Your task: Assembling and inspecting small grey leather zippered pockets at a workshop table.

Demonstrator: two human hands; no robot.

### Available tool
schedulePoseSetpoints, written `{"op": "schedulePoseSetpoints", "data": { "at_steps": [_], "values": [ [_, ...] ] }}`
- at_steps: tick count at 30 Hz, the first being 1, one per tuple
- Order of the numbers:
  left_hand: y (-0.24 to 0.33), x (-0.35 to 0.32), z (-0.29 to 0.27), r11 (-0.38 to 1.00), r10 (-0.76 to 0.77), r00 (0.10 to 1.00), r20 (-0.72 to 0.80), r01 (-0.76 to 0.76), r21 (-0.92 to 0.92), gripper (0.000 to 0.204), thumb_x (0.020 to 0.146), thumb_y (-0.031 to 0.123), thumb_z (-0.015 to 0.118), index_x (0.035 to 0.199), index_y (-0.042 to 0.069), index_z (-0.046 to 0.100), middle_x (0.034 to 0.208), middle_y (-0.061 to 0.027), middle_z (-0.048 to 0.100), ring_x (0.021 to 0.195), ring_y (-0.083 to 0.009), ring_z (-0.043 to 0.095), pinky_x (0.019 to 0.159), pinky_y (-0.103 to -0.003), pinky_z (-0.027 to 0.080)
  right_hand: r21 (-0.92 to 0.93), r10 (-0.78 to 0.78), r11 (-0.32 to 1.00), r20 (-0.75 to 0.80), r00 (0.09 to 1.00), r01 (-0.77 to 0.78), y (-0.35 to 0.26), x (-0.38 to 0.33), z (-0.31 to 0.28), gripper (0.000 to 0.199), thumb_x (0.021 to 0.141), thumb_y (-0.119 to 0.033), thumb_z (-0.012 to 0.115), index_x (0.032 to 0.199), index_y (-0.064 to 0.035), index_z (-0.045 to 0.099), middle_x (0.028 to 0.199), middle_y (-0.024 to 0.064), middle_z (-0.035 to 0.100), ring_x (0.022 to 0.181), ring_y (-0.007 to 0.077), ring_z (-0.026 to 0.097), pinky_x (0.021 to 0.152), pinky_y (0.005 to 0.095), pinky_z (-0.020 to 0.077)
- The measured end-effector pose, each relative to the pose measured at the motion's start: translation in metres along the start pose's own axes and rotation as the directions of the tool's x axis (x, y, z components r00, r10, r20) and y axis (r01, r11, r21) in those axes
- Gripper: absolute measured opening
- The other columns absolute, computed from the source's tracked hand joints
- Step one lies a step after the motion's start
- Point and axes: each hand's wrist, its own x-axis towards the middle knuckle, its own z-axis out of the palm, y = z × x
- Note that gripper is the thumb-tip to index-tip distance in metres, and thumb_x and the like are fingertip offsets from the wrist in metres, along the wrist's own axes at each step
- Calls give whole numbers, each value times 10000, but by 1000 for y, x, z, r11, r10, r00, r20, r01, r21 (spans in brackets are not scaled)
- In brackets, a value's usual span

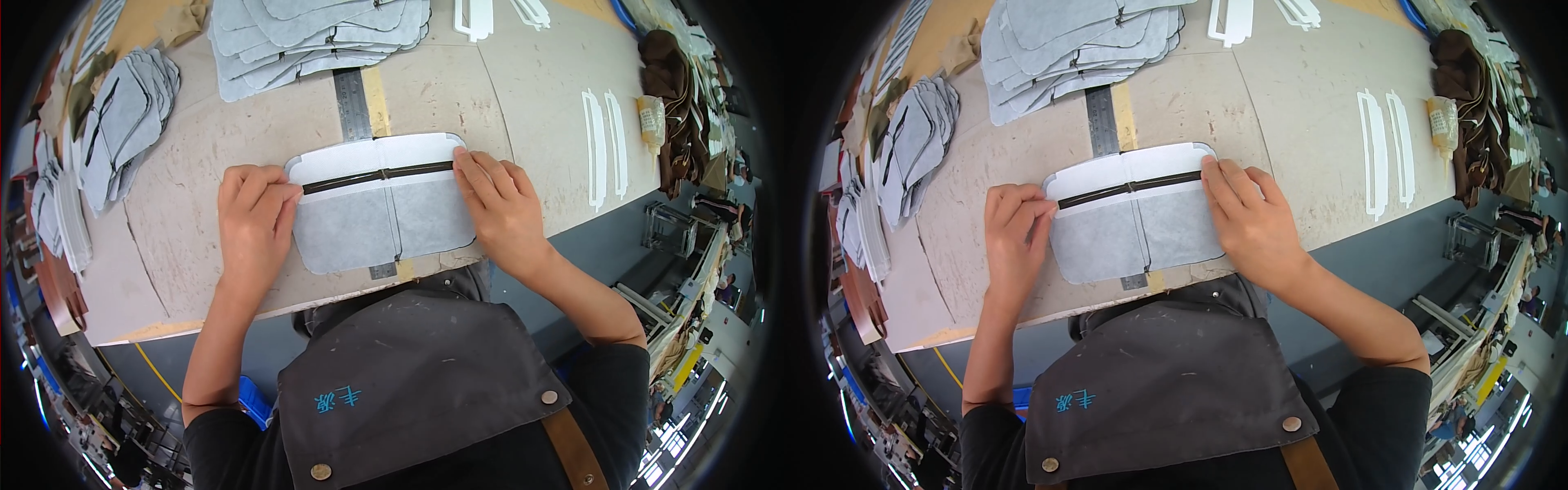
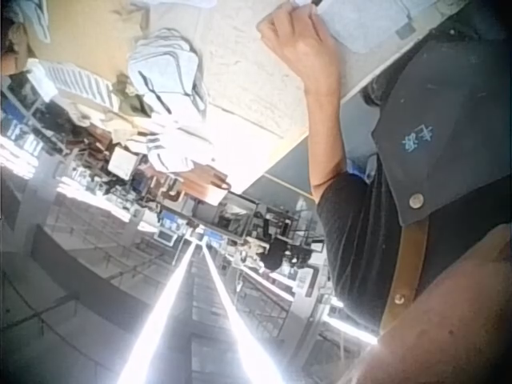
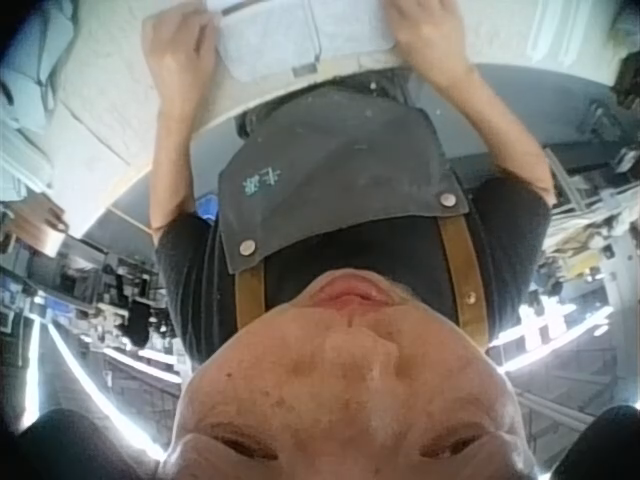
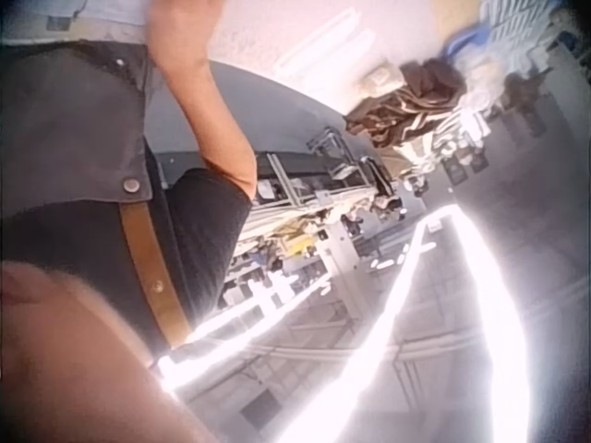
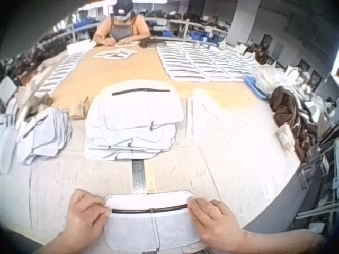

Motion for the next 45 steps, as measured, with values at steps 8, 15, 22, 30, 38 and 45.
{"op": "schedulePoseSetpoints", "data": {
  "at_steps": [8,15,22,30,38,45],
  "values": [
    [2,-18,-3,992,88,996,8,-89,89,187,716,-32,762,895,1,716,1054,-49,712,894,-260,531,765,-342,465,-39,10,999,23,1000,-9,-4,0,-1,422,725,-4,591,1127,119,637,1334,182,569,1178,284,551,929,394,464],
    [-1,-19,-3,1000,10,1000,-4,-10,28,189,690,10,795,856,32,710,1066,-36,708,904,-255,543,791,-361,434,97,40,995,-105,994,-30,8,-3,11,322,751,5,608,1058,95,644,1253,188,607,1099,298,587,917,392,477],
    [15,0,-3,997,-5,1000,-24,3,-76,233,653,-28,803,853,10,689,999,-78,659,908,-279,551,788,-380,463,561,370,797,-160,915,-224,10,1,12,303,772,80,690,1065,10,656,1113,144,642,978,308,622,762,354,527],
    [56,33,47,957,171,985,-13,-170,-234,224,666,-17,795,862,14,690,887,-70,626,856,-270,551,729,-361,463,608,488,733,-159,859,-304,4,5,15,351,734,47,745,1069,-3,656,1067,123,653,931,307,616,764,362,521],
    [66,42,76,946,266,963,-39,-268,-180,242,612,37,789,823,31,669,842,-37,575,822,-233,531,657,-347,411,596,425,767,-193,884,-239,7,-2,18,324,705,67,745,1011,-5,668,1042,116,651,924,291,618,758,361,523],
    [67,43,79,938,325,943,-69,-331,-106,217,635,46,771,816,19,655,822,-47,563,787,-232,534,633,-346,398,545,300,828,-238,924,-128,6,-6,20,336,642,71,686,974,19,692,1032,103,637,924,283,623,732,357,538]
  ]
}}
